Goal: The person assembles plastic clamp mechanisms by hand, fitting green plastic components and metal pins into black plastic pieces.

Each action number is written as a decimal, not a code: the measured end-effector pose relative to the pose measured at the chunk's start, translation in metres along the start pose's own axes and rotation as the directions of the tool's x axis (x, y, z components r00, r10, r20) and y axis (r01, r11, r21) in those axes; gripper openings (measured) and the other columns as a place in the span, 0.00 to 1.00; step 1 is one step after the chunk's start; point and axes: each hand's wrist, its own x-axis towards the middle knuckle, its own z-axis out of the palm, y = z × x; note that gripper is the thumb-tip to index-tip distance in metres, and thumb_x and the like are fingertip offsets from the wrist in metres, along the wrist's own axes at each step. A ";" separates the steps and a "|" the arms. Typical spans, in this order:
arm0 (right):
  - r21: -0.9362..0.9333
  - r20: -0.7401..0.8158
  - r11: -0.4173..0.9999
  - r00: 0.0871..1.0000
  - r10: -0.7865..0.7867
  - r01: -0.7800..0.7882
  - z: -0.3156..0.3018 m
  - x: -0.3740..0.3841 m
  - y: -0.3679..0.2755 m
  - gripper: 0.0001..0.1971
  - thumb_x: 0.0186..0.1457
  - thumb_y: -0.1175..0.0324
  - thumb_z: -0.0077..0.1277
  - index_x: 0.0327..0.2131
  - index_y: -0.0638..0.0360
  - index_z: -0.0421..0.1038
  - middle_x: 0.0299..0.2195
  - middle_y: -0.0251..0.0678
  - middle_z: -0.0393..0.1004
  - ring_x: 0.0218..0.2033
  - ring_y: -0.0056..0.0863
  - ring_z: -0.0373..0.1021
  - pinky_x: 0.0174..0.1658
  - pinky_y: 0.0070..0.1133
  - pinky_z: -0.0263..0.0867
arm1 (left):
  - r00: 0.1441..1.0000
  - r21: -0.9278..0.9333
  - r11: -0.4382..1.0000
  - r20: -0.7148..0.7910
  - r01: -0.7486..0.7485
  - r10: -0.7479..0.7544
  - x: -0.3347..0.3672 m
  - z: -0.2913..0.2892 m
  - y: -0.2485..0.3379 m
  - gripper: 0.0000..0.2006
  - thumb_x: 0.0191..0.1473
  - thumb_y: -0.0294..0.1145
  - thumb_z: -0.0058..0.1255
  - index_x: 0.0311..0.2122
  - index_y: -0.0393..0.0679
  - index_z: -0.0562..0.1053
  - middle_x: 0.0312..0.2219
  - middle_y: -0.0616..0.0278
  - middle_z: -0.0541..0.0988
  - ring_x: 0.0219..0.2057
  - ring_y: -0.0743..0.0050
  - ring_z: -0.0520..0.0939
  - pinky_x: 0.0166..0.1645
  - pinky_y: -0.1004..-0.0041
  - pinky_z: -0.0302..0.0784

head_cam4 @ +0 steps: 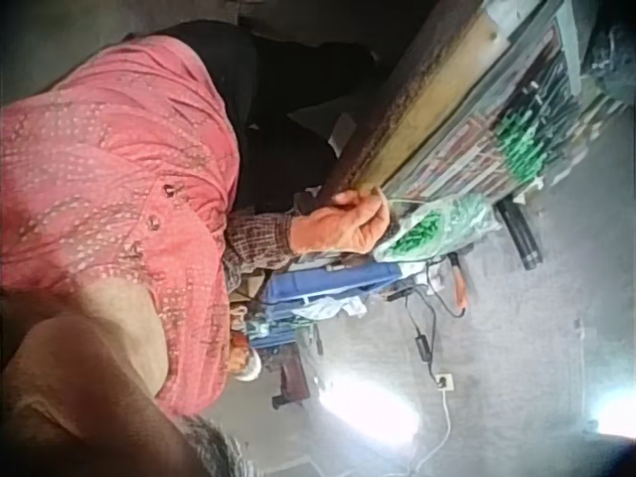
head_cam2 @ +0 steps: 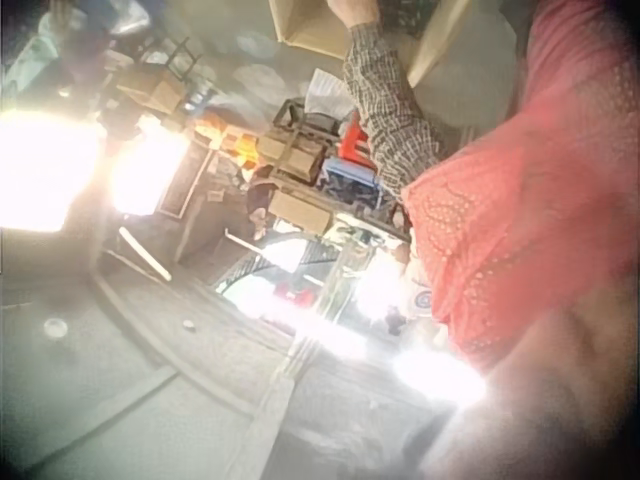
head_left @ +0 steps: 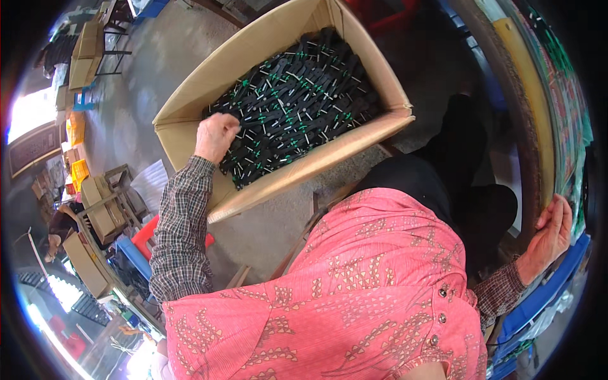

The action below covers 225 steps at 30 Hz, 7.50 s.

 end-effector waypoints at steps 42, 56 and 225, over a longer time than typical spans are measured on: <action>0.066 0.023 0.997 0.999 -0.031 0.029 0.012 -0.010 -0.014 0.06 0.58 0.76 0.47 0.36 0.68 0.73 0.25 0.29 0.67 0.19 0.11 0.59 0.22 0.10 0.52 | 0.996 -0.729 0.680 -0.080 -0.076 0.025 0.026 -0.040 0.159 0.08 0.48 0.18 0.49 0.36 0.33 0.71 0.27 0.64 0.75 0.23 0.82 0.75 0.31 0.81 0.73; 0.089 0.365 0.993 0.926 -0.102 0.075 0.039 -0.039 -0.059 0.11 0.48 0.73 0.60 0.36 0.63 0.73 0.26 0.32 0.68 0.22 0.16 0.65 0.25 0.15 0.61 | 0.784 -0.971 0.230 0.190 0.062 0.591 -0.007 0.015 0.397 0.11 0.52 0.17 0.41 0.42 0.34 0.70 0.32 0.60 0.77 0.32 0.81 0.77 0.41 0.77 0.75; 0.133 0.156 0.989 0.985 -0.080 0.059 -0.035 -0.073 -0.071 0.06 0.49 0.80 0.54 0.33 0.65 0.74 0.28 0.34 0.73 0.26 0.19 0.69 0.28 0.16 0.65 | 0.585 -0.920 0.331 0.389 0.208 0.712 -0.061 0.049 0.452 0.07 0.55 0.25 0.52 0.37 0.35 0.71 0.24 0.63 0.76 0.20 0.82 0.75 0.23 0.80 0.72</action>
